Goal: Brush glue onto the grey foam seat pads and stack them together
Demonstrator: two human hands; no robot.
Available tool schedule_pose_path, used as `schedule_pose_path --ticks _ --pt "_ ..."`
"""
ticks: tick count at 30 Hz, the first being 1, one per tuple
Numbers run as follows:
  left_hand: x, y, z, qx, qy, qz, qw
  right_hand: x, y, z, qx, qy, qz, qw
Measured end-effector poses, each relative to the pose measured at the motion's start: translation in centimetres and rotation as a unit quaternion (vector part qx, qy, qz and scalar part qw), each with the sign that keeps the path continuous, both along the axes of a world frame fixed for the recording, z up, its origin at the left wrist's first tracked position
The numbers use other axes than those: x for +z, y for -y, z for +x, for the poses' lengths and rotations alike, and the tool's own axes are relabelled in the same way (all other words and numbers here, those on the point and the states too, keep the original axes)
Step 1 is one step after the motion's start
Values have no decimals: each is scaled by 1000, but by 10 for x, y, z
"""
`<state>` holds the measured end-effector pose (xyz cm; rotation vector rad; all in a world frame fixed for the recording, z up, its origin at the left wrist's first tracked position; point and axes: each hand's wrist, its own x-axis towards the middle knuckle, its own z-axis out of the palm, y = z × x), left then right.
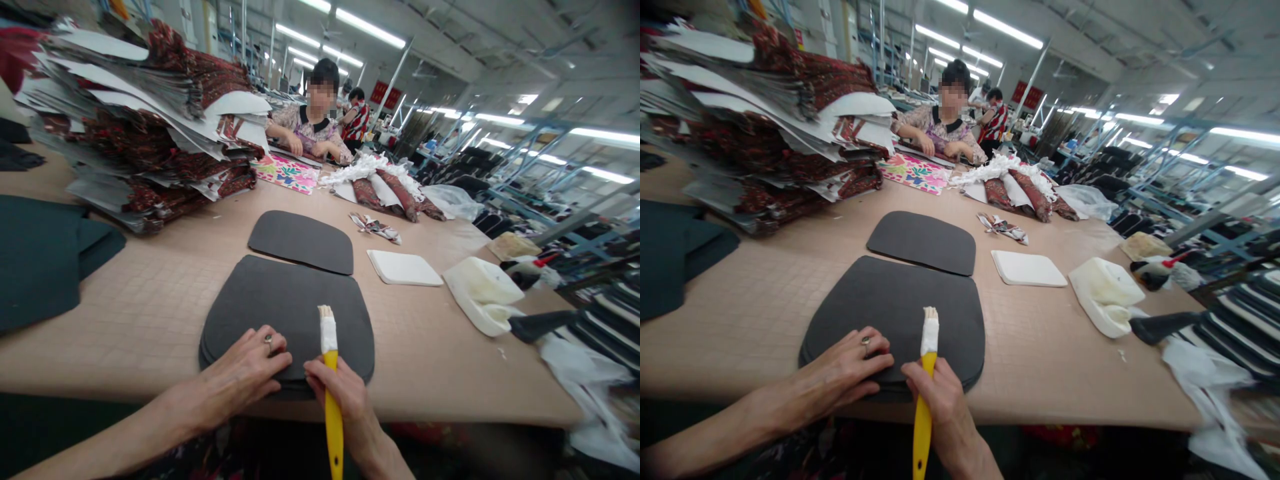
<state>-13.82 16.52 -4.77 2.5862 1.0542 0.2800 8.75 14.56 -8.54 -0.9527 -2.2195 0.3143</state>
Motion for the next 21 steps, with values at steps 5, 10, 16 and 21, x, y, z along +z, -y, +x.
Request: schedule_pose_path --ticks 5,10,16,21 --pt "2 3 2 2 12 19 1000 4 3 -1 14 -28 -30 999" --pt "-1 7 6 3 69 20 997 7 7 0 25 -13 -60 998" --pt "-7 16 9 8 163 44 986 10 12 4 40 4 -43 998" --pt "-16 18 8 -1 188 84 979 6 16 9 47 10 -65 997"
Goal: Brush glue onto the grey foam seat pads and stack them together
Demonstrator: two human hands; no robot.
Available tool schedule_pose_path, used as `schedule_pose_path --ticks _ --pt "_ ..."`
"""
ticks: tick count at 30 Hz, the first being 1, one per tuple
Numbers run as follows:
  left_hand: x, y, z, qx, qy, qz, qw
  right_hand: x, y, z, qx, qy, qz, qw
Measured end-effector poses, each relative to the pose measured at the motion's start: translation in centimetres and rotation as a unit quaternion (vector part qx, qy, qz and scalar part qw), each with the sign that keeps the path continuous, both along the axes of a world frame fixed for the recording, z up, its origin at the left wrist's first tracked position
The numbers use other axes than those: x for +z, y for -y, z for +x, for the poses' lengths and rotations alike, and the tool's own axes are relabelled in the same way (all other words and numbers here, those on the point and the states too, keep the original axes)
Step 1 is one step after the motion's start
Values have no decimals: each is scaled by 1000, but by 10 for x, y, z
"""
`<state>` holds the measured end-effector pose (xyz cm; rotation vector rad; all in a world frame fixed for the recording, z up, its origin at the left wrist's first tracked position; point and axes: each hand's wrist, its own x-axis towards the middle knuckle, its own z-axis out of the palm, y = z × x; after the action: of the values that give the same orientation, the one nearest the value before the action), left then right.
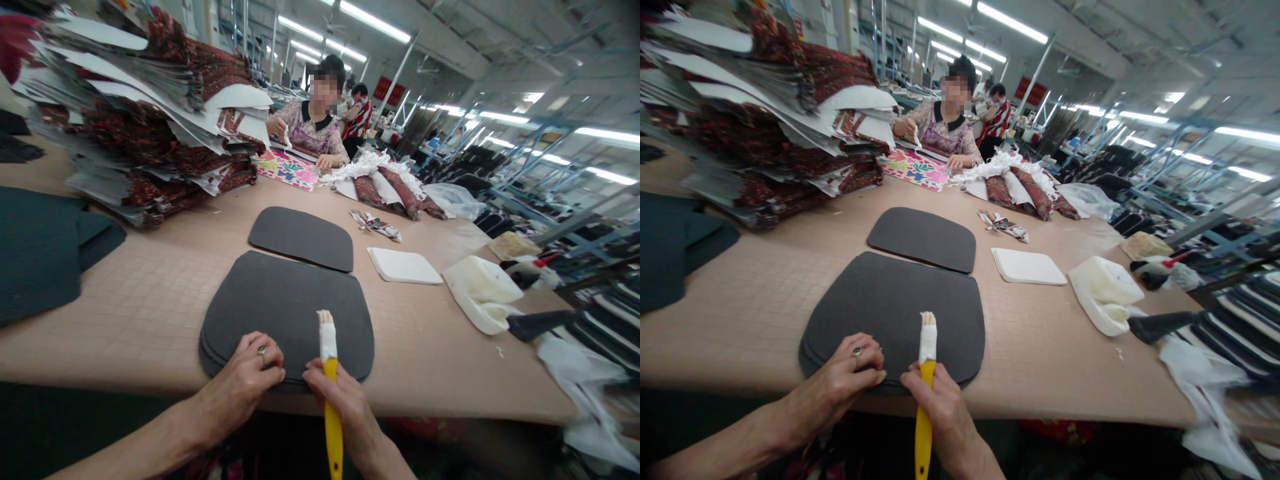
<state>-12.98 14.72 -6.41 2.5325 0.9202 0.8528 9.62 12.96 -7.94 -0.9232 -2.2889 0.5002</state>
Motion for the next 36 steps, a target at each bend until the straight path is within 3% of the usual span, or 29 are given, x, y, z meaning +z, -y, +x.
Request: schedule_pose_path --ticks 8,15,22,26,32,36 --pt "-9 4 -5 -1 -13 3 1000 -5 1 4 -15 -15 -26 999" --pt "-8 7 -8 -14 -24 12 1000 -12 10 11 -21 -9 69 997" --pt "-7 10 -9 5 -10 1 1000 -27 22 20 -159 -52 184 969" --pt "2 11 -7 5 -26 -10 1000 -25 21 24 -160 -35 196 967" --pt "35 -19 5 24 -129 -15 991 -16 17 27 -163 -19 202 966" --pt "27 -47 12 29 -203 54 977 -16 12 22 -180 -2 230 956"
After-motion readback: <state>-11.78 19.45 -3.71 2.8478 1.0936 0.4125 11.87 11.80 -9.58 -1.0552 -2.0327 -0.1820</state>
